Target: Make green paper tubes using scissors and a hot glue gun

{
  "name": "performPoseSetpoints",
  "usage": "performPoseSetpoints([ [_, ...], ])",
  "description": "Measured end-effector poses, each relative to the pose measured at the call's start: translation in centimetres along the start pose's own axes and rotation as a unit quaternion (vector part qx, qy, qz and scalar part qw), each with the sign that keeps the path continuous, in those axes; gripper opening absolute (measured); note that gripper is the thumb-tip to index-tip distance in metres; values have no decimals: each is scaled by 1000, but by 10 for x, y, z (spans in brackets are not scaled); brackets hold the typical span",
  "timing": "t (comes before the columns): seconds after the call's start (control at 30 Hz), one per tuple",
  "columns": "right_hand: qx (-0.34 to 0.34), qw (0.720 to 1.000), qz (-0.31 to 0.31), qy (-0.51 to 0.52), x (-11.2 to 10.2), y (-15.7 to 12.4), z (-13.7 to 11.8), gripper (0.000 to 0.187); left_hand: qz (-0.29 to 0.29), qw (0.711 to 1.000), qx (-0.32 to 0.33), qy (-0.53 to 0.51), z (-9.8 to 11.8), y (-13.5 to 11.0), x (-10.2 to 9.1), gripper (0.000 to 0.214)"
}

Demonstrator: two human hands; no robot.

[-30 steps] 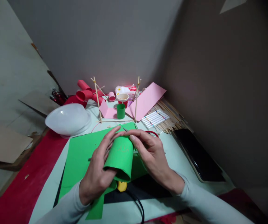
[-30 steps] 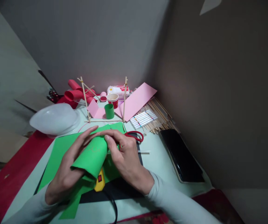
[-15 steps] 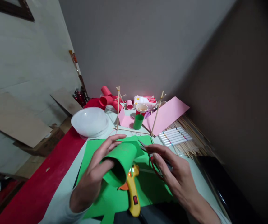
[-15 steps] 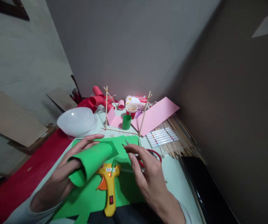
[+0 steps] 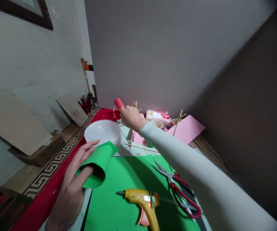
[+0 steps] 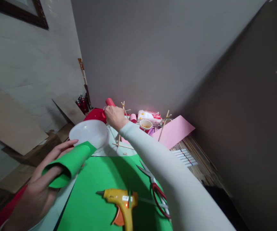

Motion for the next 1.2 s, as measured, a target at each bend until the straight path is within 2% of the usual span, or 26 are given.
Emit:
performPoseSetpoints([
  [0.1,28,999,-22,0,15,47,-7,39,-1,999,29,44,-6,4,-5,54],
  [0.2,49,998,-38,2,32,73,-10,38,-13,998,41,46,-15,13,-20,63],
  [0.27,59,997,-45,4,41,82,-11,38,-26,998,32,46,-20,20,-32,72],
  [0.33,69,997,-46,8,47,87,-10,38,-30,998,-11,56,-22,23,-39,73],
  [0.37,75,996,-43,10,48,88,-8,38,-32,998,-17,58,-22,23,-39,73],
  [0.5,102,994,-15,27,42,92,0,38,-27,998,32,49,-17,16,-30,68],
  [0.6,125,991,24,50,33,90,8,38,-19,999,-2,50,-19,17,-30,66],
  [0.7,144,983,72,87,24,86,17,37,-4,998,-37,50,-20,16,-32,63],
  [0.87,130,954,192,192,9,70,26,37,-43,997,35,48,-10,1,-16,66],
  [0.93,108,932,249,242,2,57,24,32,-44,997,39,57,-7,-2,-11,63],
  [1.07,52,875,350,330,-5,17,13,55,-40,996,47,62,-9,1,-12,61],
  [1.2,19,814,422,399,1,-33,10,48,-46,996,51,58,-14,4,-17,63],
])
Point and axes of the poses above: each hand's wrist, its own y-axis towards the middle knuckle, its own x-axis out of the palm, z = x × y, the point moved 1 cm from there along y, towards the middle knuckle, and after that the axes turned 15 degrees about -y, right-handed, at the moved point
